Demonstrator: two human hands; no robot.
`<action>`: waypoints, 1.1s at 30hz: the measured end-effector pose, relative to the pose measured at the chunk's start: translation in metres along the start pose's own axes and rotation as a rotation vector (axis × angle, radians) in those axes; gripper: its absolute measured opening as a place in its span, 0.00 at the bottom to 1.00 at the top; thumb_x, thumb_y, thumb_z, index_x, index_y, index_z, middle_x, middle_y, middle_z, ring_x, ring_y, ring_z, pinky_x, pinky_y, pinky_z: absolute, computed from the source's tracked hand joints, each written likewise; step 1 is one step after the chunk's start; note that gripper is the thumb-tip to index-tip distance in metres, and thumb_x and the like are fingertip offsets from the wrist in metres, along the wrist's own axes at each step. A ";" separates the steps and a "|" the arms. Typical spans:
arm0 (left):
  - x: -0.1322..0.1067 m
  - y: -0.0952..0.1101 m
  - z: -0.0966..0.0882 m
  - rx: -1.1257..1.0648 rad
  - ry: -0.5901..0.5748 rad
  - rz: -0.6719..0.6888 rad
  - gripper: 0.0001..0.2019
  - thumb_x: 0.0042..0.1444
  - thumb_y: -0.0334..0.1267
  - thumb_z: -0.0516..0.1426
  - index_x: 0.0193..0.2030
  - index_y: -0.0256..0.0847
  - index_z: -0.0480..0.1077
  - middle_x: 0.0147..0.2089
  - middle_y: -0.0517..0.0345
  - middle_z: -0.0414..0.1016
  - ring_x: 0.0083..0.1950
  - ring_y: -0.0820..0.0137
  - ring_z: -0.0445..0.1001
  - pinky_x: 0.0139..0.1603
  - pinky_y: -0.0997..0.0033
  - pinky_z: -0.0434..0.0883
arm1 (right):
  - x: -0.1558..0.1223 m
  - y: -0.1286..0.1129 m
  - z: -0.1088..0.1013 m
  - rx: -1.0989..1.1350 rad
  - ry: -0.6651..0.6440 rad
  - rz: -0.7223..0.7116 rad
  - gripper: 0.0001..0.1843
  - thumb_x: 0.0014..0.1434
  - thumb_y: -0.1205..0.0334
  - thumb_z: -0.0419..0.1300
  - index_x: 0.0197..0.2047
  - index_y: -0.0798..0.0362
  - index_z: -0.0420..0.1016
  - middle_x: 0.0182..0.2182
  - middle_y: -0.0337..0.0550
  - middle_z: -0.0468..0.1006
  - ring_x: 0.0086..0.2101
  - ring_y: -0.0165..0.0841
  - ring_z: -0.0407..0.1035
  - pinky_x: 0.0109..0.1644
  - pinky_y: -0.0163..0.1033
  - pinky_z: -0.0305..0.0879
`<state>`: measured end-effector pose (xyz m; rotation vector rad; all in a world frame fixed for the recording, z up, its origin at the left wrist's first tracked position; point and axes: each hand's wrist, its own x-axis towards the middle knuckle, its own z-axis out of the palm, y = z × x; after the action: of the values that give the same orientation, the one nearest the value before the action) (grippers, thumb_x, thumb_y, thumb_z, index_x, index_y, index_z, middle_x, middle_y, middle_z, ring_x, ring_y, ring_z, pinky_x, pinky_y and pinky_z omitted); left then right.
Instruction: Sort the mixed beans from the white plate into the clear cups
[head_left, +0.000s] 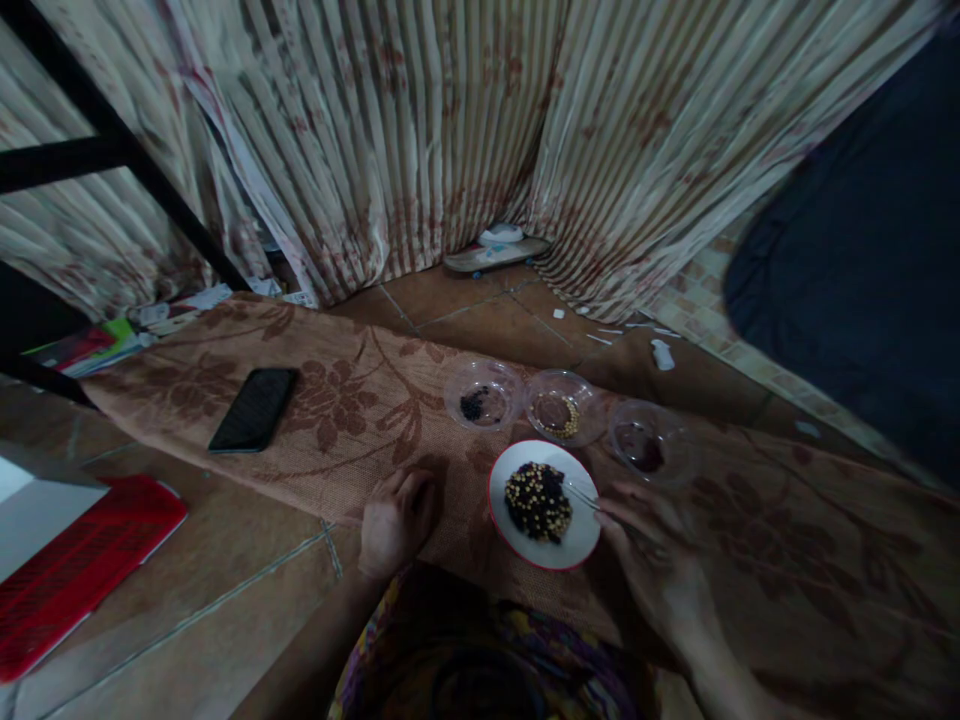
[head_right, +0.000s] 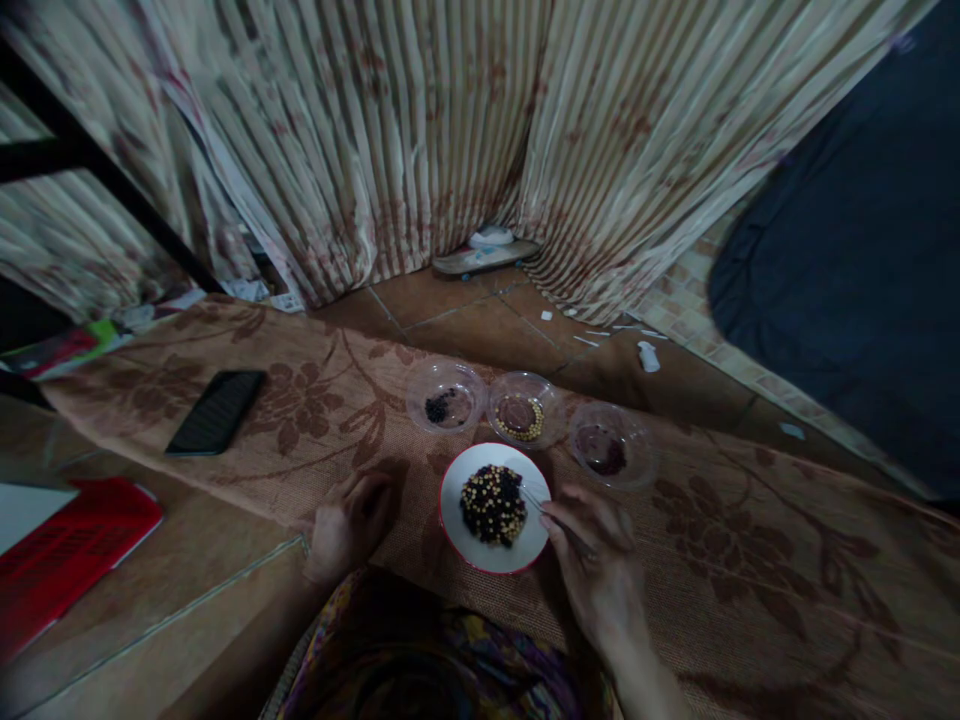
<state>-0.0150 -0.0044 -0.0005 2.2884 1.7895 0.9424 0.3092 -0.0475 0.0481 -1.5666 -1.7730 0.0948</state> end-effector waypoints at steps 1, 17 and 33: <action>0.000 0.000 0.000 0.006 0.001 -0.001 0.08 0.66 0.38 0.53 0.42 0.43 0.74 0.40 0.53 0.79 0.40 0.65 0.78 0.42 0.66 0.73 | 0.000 0.001 0.003 -0.018 0.022 -0.023 0.11 0.65 0.50 0.61 0.40 0.43 0.84 0.48 0.45 0.79 0.47 0.41 0.71 0.50 0.49 0.71; 0.001 -0.008 0.003 0.011 -0.049 0.041 0.09 0.67 0.38 0.53 0.44 0.43 0.74 0.41 0.54 0.79 0.40 0.65 0.77 0.42 0.66 0.73 | -0.005 -0.018 0.026 -0.003 0.019 -0.037 0.08 0.64 0.59 0.63 0.46 0.42 0.82 0.48 0.44 0.78 0.46 0.39 0.71 0.47 0.47 0.71; 0.001 -0.013 0.006 0.006 -0.012 0.078 0.08 0.66 0.38 0.53 0.43 0.45 0.75 0.41 0.54 0.80 0.41 0.64 0.78 0.41 0.66 0.73 | -0.044 -0.042 0.008 -0.126 0.074 -0.060 0.09 0.66 0.59 0.59 0.45 0.46 0.82 0.45 0.46 0.79 0.44 0.37 0.72 0.42 0.41 0.73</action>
<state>-0.0230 0.0024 -0.0108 2.3777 1.7121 0.9344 0.2684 -0.0932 0.0429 -1.5828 -1.7957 -0.1047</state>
